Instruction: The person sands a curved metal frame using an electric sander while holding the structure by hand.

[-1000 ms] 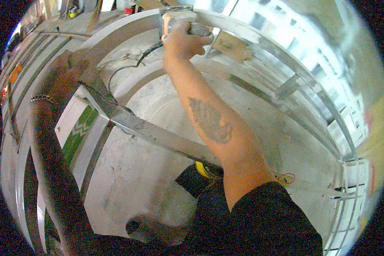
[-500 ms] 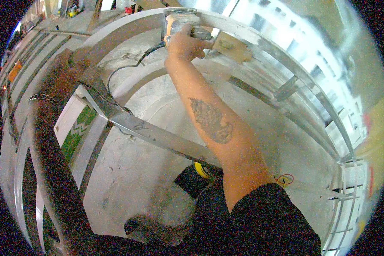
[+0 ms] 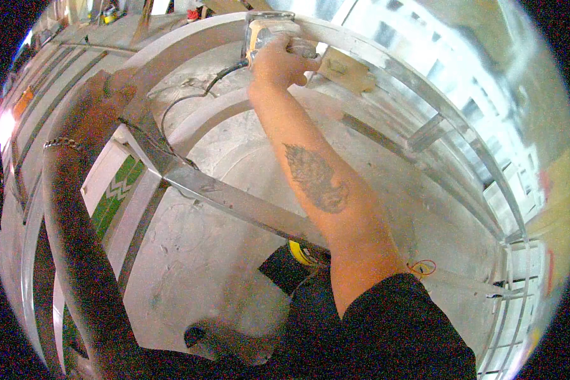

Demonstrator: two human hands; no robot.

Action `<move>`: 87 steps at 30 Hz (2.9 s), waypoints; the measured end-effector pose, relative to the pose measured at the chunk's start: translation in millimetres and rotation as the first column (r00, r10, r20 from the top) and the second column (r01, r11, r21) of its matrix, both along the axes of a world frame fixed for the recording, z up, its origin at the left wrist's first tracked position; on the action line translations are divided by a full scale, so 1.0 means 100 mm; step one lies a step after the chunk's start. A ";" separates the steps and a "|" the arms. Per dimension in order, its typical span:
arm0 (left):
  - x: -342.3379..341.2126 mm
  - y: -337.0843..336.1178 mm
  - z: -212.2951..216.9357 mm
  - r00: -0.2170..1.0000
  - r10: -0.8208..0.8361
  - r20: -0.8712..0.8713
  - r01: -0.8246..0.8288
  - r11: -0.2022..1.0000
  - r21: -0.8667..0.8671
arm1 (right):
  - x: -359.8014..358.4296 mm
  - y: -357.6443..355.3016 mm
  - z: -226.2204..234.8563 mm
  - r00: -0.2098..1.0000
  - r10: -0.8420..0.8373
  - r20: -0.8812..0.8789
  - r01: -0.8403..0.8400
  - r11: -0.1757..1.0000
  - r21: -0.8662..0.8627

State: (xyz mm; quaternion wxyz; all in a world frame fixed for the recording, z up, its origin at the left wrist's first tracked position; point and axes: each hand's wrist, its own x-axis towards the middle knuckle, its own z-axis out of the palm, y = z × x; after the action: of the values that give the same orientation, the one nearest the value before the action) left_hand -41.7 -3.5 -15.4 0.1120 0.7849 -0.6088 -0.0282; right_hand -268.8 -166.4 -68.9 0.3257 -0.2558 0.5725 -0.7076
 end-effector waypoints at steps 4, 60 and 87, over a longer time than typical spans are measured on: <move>0.08 -0.08 -0.12 0.974 -0.067 0.216 0.063 0.998 0.025 | -0.04 -0.01 0.02 1.000 -0.018 0.009 0.019 1.000 -0.017; 0.27 -0.22 -0.32 0.990 -0.091 0.107 0.116 0.958 -0.263 | 0.03 0.20 0.14 0.994 0.050 0.094 -0.058 0.995 0.084; 0.14 -0.14 -0.21 0.989 -0.022 0.147 0.044 0.988 -0.148 | 0.32 0.48 0.07 0.980 0.196 -0.009 -0.197 0.980 -0.026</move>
State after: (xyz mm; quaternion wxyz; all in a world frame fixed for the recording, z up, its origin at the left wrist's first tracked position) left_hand -27.5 -17.9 -36.8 0.1261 0.7640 -0.6286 0.0735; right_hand -236.9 -118.3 -61.5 0.3888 -0.3176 0.5359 -0.6788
